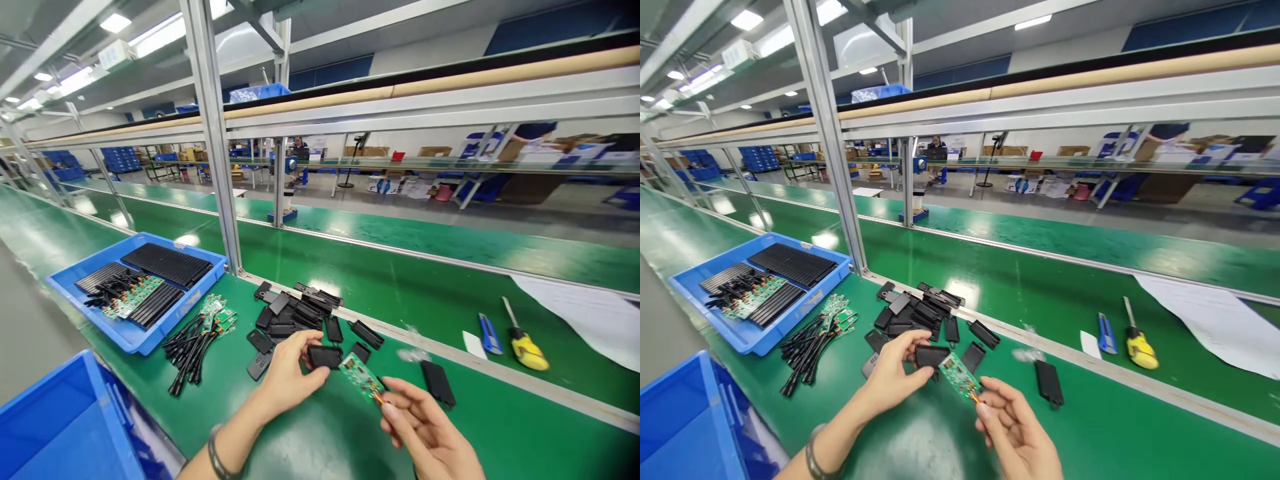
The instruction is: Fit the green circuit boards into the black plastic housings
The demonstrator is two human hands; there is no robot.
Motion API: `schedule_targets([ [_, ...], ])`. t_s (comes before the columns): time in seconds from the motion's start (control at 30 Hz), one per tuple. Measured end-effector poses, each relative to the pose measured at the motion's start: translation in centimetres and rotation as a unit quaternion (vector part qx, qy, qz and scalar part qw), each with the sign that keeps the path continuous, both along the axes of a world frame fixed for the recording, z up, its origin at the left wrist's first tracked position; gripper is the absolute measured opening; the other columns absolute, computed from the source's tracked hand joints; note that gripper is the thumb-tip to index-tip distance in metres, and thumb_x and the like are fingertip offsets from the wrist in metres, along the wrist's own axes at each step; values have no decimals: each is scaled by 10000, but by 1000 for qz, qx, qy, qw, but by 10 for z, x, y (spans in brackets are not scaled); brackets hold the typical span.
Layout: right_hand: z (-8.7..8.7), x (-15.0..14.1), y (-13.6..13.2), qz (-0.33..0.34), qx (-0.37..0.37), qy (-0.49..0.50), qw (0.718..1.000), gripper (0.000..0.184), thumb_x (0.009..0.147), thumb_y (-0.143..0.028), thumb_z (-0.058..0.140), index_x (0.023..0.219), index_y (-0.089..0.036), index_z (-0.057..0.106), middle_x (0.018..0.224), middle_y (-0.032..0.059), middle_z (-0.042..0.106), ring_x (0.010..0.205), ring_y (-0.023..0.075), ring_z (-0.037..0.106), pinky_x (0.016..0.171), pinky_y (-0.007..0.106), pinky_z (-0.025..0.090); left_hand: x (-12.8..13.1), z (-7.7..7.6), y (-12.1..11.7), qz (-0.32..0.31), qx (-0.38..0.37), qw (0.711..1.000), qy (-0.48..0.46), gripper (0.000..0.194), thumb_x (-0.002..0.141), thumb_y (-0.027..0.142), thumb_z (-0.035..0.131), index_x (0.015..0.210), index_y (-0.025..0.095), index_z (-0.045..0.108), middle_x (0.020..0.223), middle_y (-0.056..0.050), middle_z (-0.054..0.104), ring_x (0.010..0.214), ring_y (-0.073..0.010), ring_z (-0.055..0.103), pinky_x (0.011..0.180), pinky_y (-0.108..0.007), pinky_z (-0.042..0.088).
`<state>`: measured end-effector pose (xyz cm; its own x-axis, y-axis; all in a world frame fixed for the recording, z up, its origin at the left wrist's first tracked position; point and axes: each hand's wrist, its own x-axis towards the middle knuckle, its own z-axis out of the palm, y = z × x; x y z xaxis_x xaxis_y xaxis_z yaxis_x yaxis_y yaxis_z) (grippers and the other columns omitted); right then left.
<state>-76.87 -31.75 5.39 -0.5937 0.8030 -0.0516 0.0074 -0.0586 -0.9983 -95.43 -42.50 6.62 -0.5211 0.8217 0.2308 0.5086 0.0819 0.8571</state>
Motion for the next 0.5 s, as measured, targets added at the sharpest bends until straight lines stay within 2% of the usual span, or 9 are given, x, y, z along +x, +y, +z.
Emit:
schedule_targets([
  [0.03, 1, 0, -3, -4, 17, 1, 1000, 444, 711, -521, 709, 1015, -204, 643, 805, 56, 641, 612, 161, 592, 495, 218, 482, 9, -4, -4, -29, 30, 993, -114, 500, 710, 172, 705, 1181, 192, 541, 1078, -73, 614, 911, -188, 591, 752, -253, 479],
  [0.1, 2, 0, -9, 13, 64, -2, 998, 337, 769, -477, 672, 954, -196, 676, 752, 49, 629, 570, 137, 571, 468, 196, 457, 23, -13, -12, -69, 78, 938, -331, 555, 638, 205, 802, 1139, 160, 567, 1055, -94, 628, 902, -199, 591, 750, -260, 465],
  [0.17, 2, 0, -12, 60, 106, -6, 993, 271, 807, -431, 648, 919, -190, 702, 733, 48, 616, 533, 121, 552, 454, 191, 449, 31, -20, -18, -75, 104, 882, -453, 555, 595, 224, 854, 1083, 140, 606, 998, -89, 644, 885, -187, 586, 774, -258, 448],
  [0.23, 0, 2, -13, 99, 127, 3, 987, 230, 834, -391, 627, 919, -196, 714, 783, 58, 612, 522, 113, 551, 439, 190, 447, 37, -23, -22, -60, 125, 844, -518, 530, 593, 216, 867, 1060, 140, 630, 974, -79, 651, 894, -175, 582, 812, -258, 439],
  [0.33, -5, 3, -16, 112, 124, 31, 985, 196, 862, -350, 599, 938, -212, 715, 860, 63, 573, 539, 110, 565, 420, 191, 456, 44, -20, -25, -61, 132, 810, -568, 501, 653, 212, 838, 1101, 158, 621, 1101, -108, 629, 977, -205, 580, 864, -304, 451],
  [0.4, -10, 4, -18, 106, 127, 42, 985, 181, 868, -328, 594, 953, -220, 713, 877, 57, 535, 551, 110, 573, 420, 195, 472, 48, -16, -25, -75, 128, 802, -579, 483, 712, 226, 799, 1147, 166, 597, 1167, -134, 603, 1017, -235, 581, 864, -340, 471],
  [0.5, -16, 3, -21, 91, 172, 41, 980, 171, 886, -282, 577, 986, -231, 706, 866, 44, 509, 560, 104, 572, 447, 196, 492, 54, -12, -25, -79, 130, 810, -567, 467, 781, 241, 740, 1206, 177, 556, 1203, -145, 582, 1051, -257, 581, 867, -358, 484],
])
